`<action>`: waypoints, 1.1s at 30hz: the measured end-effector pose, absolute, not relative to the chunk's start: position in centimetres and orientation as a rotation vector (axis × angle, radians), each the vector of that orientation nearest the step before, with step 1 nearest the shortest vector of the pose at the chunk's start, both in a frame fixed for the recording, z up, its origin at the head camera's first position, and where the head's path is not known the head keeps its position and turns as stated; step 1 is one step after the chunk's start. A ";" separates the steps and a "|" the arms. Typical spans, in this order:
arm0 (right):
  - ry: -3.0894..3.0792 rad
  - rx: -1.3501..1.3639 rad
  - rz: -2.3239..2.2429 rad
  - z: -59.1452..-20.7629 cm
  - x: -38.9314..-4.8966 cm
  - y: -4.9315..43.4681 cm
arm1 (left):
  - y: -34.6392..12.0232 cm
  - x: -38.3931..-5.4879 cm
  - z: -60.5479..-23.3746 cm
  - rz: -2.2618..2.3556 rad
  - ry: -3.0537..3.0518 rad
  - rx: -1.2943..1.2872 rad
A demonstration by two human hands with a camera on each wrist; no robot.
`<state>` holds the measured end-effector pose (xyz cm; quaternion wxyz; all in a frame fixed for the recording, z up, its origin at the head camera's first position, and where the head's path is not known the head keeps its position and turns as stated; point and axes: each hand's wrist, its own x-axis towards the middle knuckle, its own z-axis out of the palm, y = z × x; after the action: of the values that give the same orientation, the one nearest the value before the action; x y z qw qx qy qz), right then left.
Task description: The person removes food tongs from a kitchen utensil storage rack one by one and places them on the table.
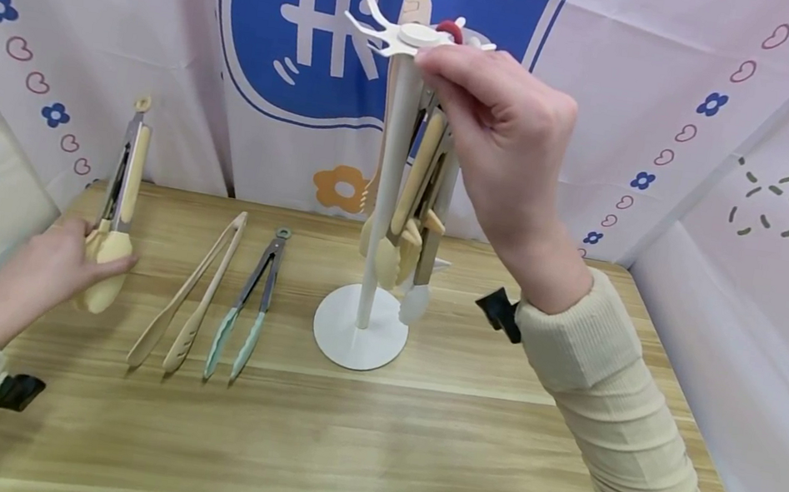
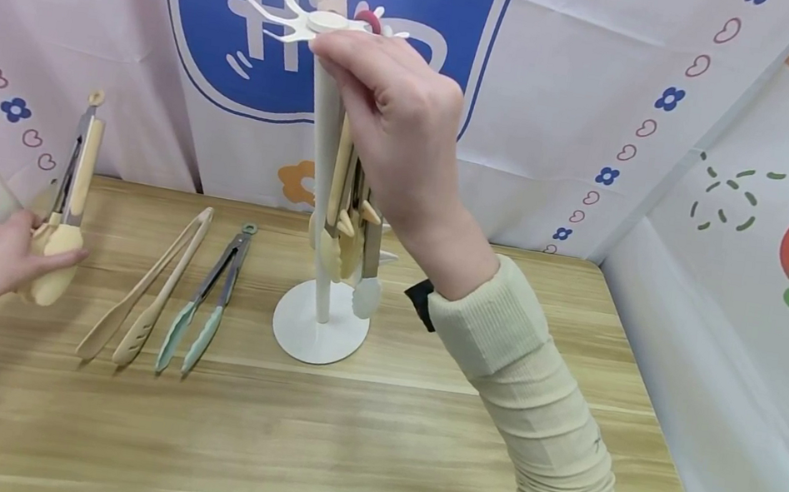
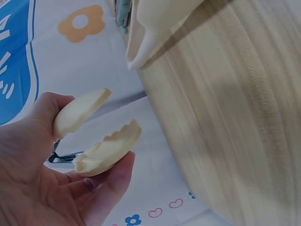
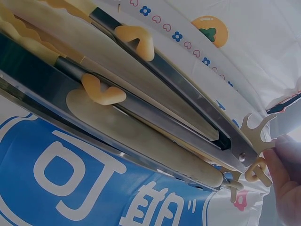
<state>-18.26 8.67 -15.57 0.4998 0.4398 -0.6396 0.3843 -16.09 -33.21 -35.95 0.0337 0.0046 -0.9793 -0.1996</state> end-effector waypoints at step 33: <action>-1.549 1.071 0.936 -15.6 -18.3 8.7 | -34.0 -15.8 -38.1 -0.633 -3.420 0.070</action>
<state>-18.27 8.68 -15.56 0.4963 0.4422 -0.6393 0.3865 -15.77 -34.02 -38.08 -0.1679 0.0198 -0.9691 -0.1795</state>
